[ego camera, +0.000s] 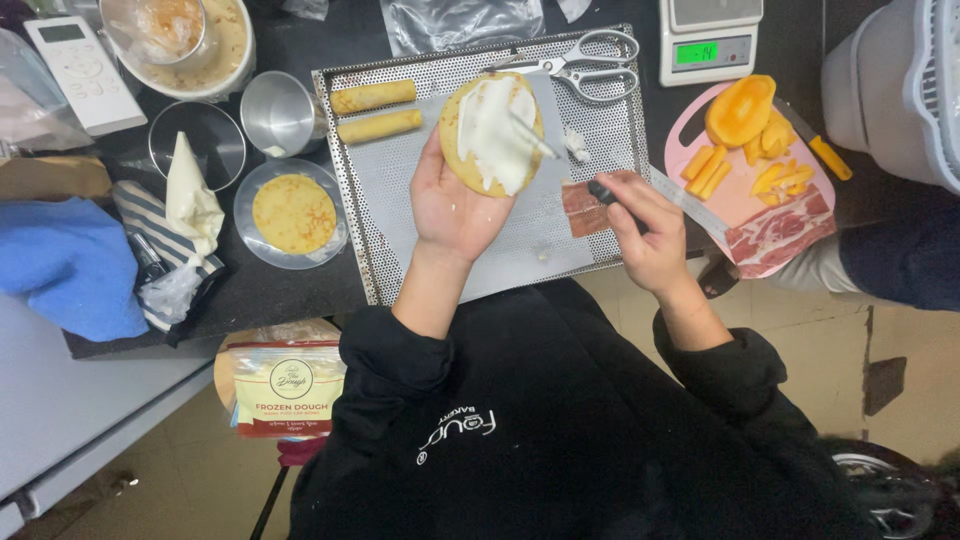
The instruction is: The person wipes a rolled crepe with a tissue and sets it on a tray, then pipes cream from a piping bag onto a round crepe and spreads the cream with a spatula. They place slices of ham and cheese sticks on top and fold the crepe over the filling.
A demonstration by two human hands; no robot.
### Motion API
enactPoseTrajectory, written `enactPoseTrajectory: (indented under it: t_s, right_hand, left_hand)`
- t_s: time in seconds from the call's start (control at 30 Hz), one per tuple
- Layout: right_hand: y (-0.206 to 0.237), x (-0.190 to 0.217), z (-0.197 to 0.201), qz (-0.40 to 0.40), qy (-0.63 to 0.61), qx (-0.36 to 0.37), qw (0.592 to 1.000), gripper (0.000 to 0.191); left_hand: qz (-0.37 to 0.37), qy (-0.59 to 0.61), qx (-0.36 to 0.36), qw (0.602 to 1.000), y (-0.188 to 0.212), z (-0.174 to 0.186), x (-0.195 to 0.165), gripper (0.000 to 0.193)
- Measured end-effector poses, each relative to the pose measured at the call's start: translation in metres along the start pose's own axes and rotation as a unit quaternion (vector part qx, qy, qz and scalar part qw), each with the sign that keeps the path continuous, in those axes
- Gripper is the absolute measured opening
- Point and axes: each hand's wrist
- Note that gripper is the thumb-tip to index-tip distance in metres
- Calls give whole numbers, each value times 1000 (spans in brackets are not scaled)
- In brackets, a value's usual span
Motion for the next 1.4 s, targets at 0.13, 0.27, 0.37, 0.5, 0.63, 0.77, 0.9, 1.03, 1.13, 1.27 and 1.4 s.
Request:
enactPoseTrajectory:
  t_s: [0.13,0.27,0.37,0.5,0.63,0.77,0.9,1.03,1.13,1.27,1.4]
  right_hand:
    - [-13,-2,-4,-5,30,-31,999,31]
    - [-16,2,-8,18,85,-34,996,32]
    - [-15,5,-12,43,98,-18,994,32]
    - [-15,4,-13,102,108,5,989,32]
    - [-11,2,-7,65,93,46,993,32]
    - [-8,-5,2,82,-27,70,994,29]
    - [-9,-13,0,37,-32,1,999,30]
    - [-14,-17,-2,6,39,-50,998,31]
    - [-15,-15,-4,24,71,-57,996,30]
    - [-9,-10,-8,87,109,-40,989,30]
    - [-3,-11,-10,103,115,-12,988,30]
  left_hand:
    - [23,-5,2,1000,1,0,8,51]
    - [37,-1,-12,999,1,0,11,51]
    - [36,-9,-3,999,-1,-2,11,51]
    - [19,-27,-2,999,-3,-10,8,51]
    - [17,-8,-9,1000,-3,-19,2,51]
    - [7,-27,-27,999,-3,-19,-3,52]
    - [17,5,-29,999,-6,-9,-1,51]
    - [37,35,-20,999,-5,0,5,50]
    - [48,31,-25,998,-3,3,8,51]
    - [37,23,-12,999,-5,4,9,51]
    - [15,14,-17,1000,-4,5,6,51]
Point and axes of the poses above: each hand's wrist, its own y-axis away from the middle knuckle, its own z-axis out of the back of the hand, x = y × z, and after that the axes turned 4 degrees about -y, right-handed
